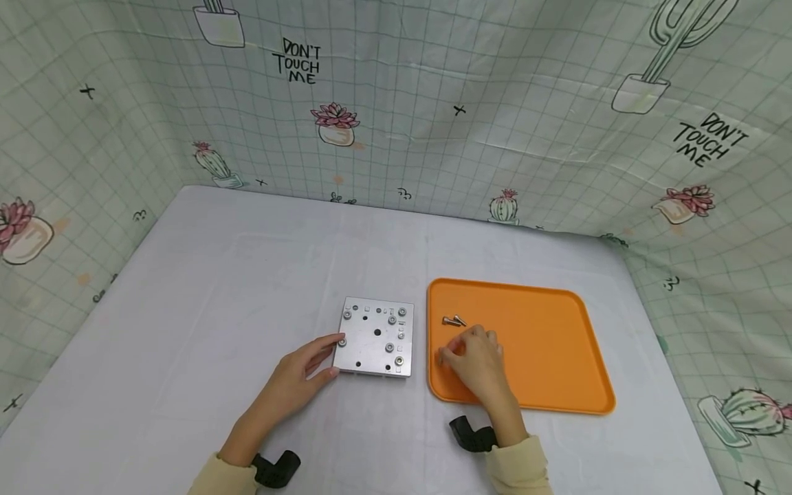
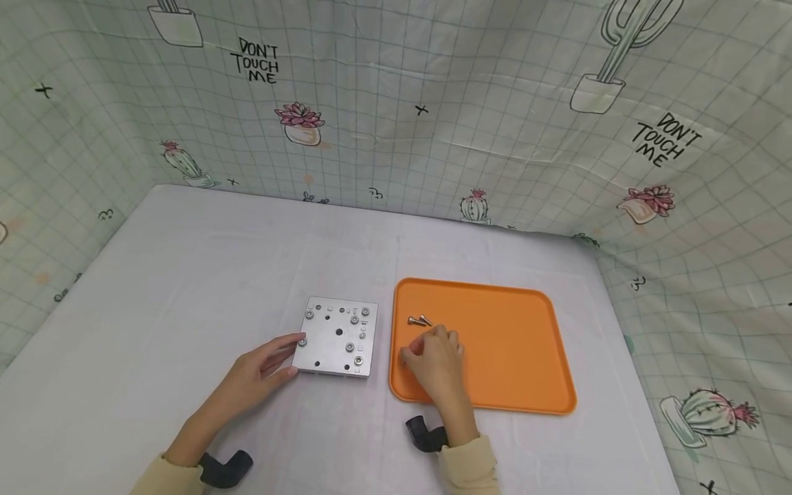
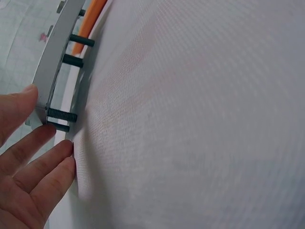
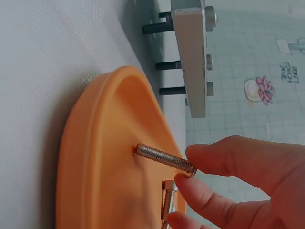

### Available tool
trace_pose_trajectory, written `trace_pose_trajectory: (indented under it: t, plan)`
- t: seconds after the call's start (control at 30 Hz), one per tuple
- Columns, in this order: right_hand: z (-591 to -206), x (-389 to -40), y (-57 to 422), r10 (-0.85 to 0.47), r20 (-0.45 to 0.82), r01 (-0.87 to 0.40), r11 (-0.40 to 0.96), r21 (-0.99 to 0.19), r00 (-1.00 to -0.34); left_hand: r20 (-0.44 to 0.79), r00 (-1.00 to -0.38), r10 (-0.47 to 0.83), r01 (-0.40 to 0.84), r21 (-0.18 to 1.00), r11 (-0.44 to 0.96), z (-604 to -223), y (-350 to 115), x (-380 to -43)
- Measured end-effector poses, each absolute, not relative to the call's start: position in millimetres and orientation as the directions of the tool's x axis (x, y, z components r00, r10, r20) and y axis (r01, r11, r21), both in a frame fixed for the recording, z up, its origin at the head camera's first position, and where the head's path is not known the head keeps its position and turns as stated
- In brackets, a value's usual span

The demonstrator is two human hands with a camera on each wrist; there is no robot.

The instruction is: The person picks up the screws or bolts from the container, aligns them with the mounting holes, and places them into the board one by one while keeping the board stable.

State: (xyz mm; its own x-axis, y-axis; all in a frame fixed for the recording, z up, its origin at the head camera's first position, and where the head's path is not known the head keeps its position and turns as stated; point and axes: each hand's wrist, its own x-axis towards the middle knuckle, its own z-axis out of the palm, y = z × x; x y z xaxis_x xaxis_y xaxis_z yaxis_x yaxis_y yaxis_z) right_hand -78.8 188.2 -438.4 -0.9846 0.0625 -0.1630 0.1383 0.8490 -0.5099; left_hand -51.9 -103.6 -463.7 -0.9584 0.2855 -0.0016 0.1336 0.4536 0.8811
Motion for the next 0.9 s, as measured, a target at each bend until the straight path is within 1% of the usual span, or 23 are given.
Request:
trace_pose_trajectory:
  t: [0.2,0.37,0.47,0.57,0.73,0.9]
  plan:
    - [-435,-74,189,0.063,-0.101,0.109,0.821,-0.56,-0.993,-0.001,-0.958,0.287,0.135,0.881,0.453,-462,-103,-52]
    - [-434,-70,185,0.049,-0.008,0.043,0.775,-0.63,-0.999,-0.004,-0.959,0.283,0.132,0.879,0.459,-462,-103,-51]
    - [-432,-67,180,0.022,0.065,-0.027,0.741,-0.671,-0.998,-0.011,-0.96,0.279,0.124,0.878,0.462,-462,-103,-51]
    - [-431,-64,172,-0.029,0.159,-0.132,0.707,-0.694,-0.987,-0.016,-0.96,0.279,0.119,0.879,0.461,-461,-103,-51]
    - [-430,-58,159,-0.128,0.288,-0.298,0.662,-0.688,-0.949,-0.009,-0.959,0.282,0.128,0.878,0.461,-461,-103,-51]
    - [-432,-54,147,-0.187,0.312,-0.358,0.633,-0.687,-0.931,0.009,-0.958,0.287,0.145,0.878,0.457,-462,-103,-51]
